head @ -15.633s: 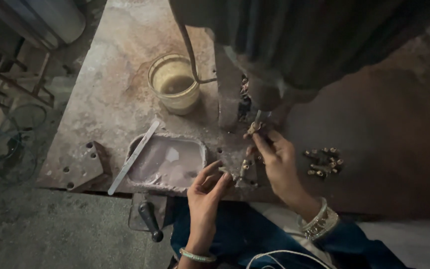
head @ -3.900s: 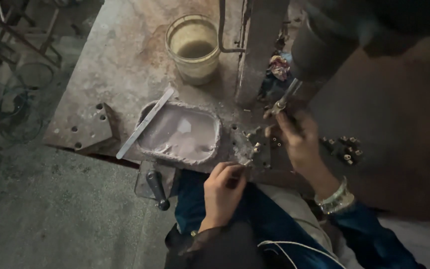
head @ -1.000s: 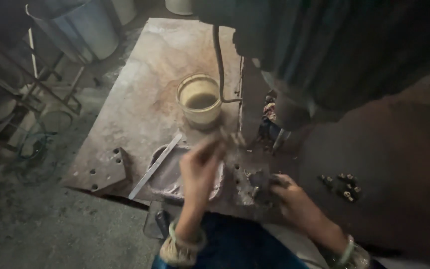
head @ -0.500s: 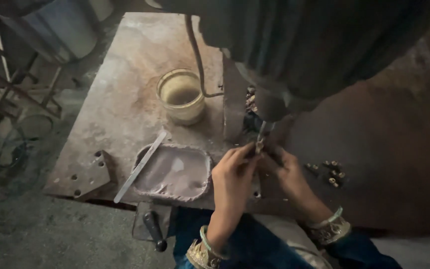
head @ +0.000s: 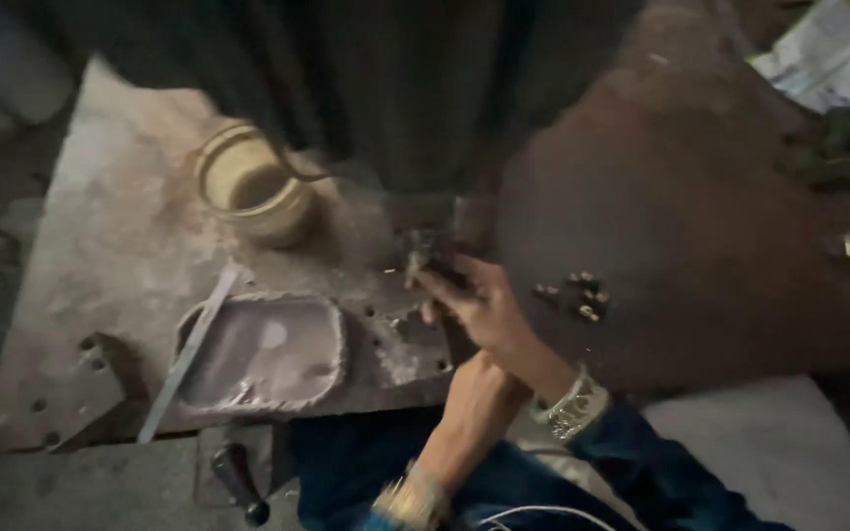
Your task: Operating a drill press to drill holes into small metal components.
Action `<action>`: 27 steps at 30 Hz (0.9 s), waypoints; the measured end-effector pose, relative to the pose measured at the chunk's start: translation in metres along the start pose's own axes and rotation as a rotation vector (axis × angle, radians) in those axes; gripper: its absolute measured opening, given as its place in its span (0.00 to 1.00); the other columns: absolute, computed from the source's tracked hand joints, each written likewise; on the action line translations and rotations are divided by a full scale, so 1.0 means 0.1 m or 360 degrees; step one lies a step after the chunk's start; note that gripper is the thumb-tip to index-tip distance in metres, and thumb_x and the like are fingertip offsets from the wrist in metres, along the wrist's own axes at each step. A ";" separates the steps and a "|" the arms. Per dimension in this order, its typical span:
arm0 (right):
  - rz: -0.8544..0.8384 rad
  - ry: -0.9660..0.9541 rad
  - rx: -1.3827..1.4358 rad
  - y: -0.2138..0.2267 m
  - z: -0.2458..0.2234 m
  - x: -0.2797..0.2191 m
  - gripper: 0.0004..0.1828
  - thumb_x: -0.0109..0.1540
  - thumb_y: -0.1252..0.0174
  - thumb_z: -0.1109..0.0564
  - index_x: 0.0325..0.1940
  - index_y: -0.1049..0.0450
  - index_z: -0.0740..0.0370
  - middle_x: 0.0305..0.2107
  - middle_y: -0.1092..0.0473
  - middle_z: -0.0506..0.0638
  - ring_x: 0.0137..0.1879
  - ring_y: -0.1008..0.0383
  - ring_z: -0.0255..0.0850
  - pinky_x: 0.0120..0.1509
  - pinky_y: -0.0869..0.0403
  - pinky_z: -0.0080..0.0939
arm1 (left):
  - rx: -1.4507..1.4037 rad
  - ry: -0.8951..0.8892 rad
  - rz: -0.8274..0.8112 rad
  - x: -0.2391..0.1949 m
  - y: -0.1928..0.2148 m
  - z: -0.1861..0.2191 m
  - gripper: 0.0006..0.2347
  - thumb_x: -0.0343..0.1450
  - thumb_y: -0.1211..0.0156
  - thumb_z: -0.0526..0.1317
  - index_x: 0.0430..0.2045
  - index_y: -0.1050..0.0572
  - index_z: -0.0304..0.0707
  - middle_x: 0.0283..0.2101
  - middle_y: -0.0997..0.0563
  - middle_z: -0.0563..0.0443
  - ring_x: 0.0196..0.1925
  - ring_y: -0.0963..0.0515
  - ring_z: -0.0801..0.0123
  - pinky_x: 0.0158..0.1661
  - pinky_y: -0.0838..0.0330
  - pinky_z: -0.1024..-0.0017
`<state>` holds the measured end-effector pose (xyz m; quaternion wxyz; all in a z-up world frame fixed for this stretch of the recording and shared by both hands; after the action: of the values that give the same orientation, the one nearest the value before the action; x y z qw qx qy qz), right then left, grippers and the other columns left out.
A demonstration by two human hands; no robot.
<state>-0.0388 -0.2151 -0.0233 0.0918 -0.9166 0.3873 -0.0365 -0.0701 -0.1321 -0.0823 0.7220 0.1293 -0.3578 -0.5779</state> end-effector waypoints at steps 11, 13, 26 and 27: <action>-0.0319 -0.0049 0.0057 -0.03 -0.39 0.19 0.15 0.66 0.41 0.57 0.56 0.24 0.65 0.47 0.21 0.49 0.50 0.19 0.34 0.49 0.18 0.40 | 0.0077 0.0228 0.0126 0.26 0.22 -0.18 0.15 0.65 0.40 0.30 0.46 0.24 0.33 0.46 0.22 0.39 0.45 0.21 0.46 0.43 0.25 0.58; -0.0470 -0.0388 0.0223 -0.02 -0.37 0.22 0.15 0.64 0.42 0.59 0.55 0.24 0.63 0.47 0.21 0.47 0.51 0.18 0.33 0.48 0.17 0.41 | -0.0073 0.0242 0.0188 0.04 0.87 0.27 0.18 0.63 0.39 0.30 0.48 0.23 0.33 0.46 0.22 0.39 0.46 0.22 0.43 0.43 0.25 0.56; -0.0793 -0.0113 -0.0252 -0.10 -0.45 0.23 0.14 0.67 0.44 0.61 0.57 0.24 0.64 0.47 0.22 0.50 0.56 0.20 0.40 0.60 0.19 0.42 | 0.1284 -0.0028 0.0453 0.25 0.50 0.03 0.16 0.64 0.42 0.40 0.43 0.21 0.35 0.48 0.22 0.42 0.56 0.27 0.50 0.50 0.31 0.57; -0.0765 -0.0165 -0.0185 -0.09 -0.44 0.22 0.13 0.67 0.44 0.60 0.55 0.23 0.65 0.46 0.22 0.50 0.56 0.19 0.40 0.57 0.18 0.43 | 0.1495 -0.0017 0.0408 0.33 0.28 -0.11 0.15 0.65 0.42 0.41 0.42 0.21 0.32 0.49 0.22 0.42 0.58 0.26 0.52 0.51 0.32 0.59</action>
<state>-0.0231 -0.2306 0.0219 0.0475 -0.9868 0.1545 0.0122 -0.0394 -0.1566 -0.0617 0.6490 0.3932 -0.5967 -0.2610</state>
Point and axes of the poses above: each hand's wrist, its own x-axis towards the middle knuckle, its own y-axis out of the back of the hand, z = x × y, the point moved 8 cm from there along x, towards the middle knuckle
